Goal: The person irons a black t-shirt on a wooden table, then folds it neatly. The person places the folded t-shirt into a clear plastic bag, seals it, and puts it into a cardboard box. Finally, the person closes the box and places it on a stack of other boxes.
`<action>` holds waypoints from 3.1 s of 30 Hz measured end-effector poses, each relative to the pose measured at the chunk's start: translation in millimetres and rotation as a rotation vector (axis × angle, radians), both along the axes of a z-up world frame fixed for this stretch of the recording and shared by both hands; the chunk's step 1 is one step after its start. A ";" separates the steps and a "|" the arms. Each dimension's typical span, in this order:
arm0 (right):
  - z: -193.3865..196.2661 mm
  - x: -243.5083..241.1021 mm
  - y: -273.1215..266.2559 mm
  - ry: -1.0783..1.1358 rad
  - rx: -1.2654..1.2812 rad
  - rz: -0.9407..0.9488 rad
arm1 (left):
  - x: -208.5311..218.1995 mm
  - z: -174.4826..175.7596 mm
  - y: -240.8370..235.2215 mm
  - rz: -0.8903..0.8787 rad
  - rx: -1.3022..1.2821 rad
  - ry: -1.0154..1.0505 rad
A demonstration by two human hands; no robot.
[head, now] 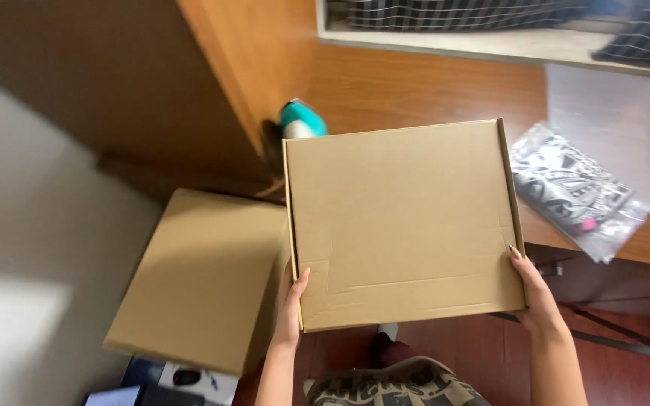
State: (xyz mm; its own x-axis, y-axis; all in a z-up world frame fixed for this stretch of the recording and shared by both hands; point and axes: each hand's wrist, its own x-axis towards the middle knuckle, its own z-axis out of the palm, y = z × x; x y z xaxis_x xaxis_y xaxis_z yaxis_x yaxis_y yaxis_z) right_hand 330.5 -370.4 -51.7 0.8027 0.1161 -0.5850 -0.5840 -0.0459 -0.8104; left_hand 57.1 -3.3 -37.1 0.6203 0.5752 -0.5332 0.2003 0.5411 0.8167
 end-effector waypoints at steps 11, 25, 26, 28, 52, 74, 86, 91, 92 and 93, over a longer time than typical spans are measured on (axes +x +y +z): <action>-50.9 105.2 -91.3 -0.015 0.083 -0.259 | 200.7 -14.4 -25.5 -0.229 -0.024 -0.284; -59.4 216.8 -11.3 -0.002 0.167 -0.177 | 298.9 21.9 56.8 -0.282 0.198 -0.272; -44.3 220.7 -1.7 0.003 0.153 -0.167 | 305.7 33.4 60.7 -0.296 0.215 -0.278; -5.5 224.4 20.8 0.008 0.140 -0.161 | 320.4 46.7 69.3 -0.316 0.231 -0.284; 148.9 319.9 79.1 -0.473 -0.172 0.196 | 453.7 132.7 134.2 -0.636 0.846 -0.089; 148.1 279.4 88.6 -0.548 -0.163 0.068 | 435.1 104.3 168.0 -0.687 0.840 -0.431; 152.6 263.1 116.6 -0.390 -0.082 -0.077 | 423.0 99.6 150.6 -0.545 0.706 -0.324; 158.8 257.8 133.2 -0.270 -0.131 -0.019 | 426.0 66.4 149.5 -0.455 0.623 -0.338; 156.5 256.6 135.9 -0.248 -0.168 0.009 | 424.6 60.1 148.1 -0.438 0.591 -0.352; 154.1 255.5 138.8 -0.226 -0.205 0.038 | 423.2 53.6 147.0 -0.422 0.559 -0.367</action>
State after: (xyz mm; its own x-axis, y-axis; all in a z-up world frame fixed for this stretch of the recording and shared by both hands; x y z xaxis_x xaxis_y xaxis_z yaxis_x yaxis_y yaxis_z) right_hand 586.0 -231.6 102.5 0.9127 0.0464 -0.4061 -0.3844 -0.2402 -0.8914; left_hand 480.3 143.7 16.5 0.9261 0.3745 0.0463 -0.0373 -0.0312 0.9988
